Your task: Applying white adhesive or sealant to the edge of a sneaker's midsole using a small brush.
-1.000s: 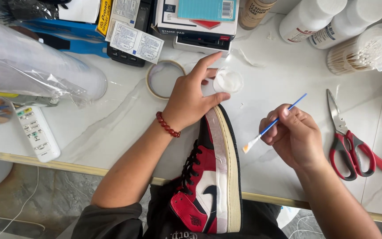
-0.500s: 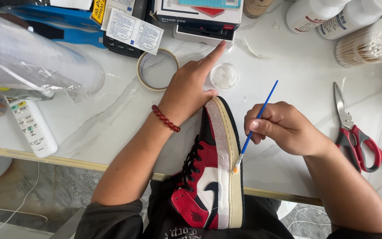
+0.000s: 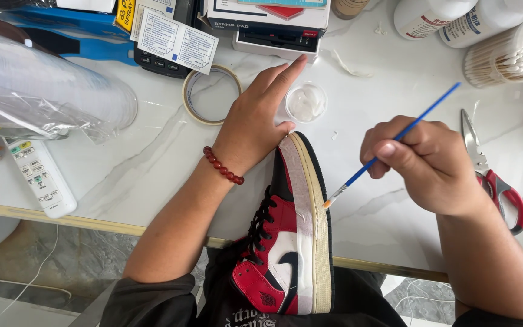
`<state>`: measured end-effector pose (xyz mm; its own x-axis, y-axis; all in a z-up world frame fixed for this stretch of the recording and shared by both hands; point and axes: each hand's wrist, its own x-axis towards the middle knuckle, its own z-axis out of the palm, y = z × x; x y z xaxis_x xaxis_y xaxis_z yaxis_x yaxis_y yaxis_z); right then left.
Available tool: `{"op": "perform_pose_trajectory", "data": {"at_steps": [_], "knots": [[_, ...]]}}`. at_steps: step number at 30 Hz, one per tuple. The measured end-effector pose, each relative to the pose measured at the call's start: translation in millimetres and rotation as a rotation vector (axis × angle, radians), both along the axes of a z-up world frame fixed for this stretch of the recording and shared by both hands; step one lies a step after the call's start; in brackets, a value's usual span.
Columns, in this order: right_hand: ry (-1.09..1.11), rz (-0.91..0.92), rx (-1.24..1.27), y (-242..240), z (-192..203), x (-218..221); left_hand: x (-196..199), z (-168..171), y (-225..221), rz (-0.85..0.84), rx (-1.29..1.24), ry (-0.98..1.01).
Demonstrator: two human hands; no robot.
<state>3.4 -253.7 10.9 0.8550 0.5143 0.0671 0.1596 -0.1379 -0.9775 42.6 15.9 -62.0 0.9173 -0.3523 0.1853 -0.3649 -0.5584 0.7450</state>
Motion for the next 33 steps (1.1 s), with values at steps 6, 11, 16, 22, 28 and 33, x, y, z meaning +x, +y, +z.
{"op": "perform_pose_trajectory", "data": {"at_steps": [6, 11, 16, 22, 28, 33], "knots": [[0.237, 0.042, 0.291, -5.0, -10.9, 4.0, -1.9, 3.2, 0.0, 0.013, -0.008, -0.024], [0.583, 0.104, 0.558, 3.4, -36.4, 18.1, -4.0, 2.9, 0.6, 0.015, -0.041, -0.045], [0.782, 0.149, 0.671, 2.7, -57.9, 28.6, -3.8, 1.7, -0.6, 0.023, -0.058, -0.062], [0.9, 0.21, 0.55, 15.5, -45.8, 41.6, -3.7, -0.2, -0.7, 0.016, -0.071, -0.081], [0.861, 0.214, 0.185, 29.8, -37.7, 56.0, -3.0, 0.0, -2.1, 0.016, -0.055, -0.037], [0.754, 0.19, 0.101, 29.2, -37.6, 63.3, -4.2, -1.2, -2.3, 0.034, -0.059, -0.047]]}}
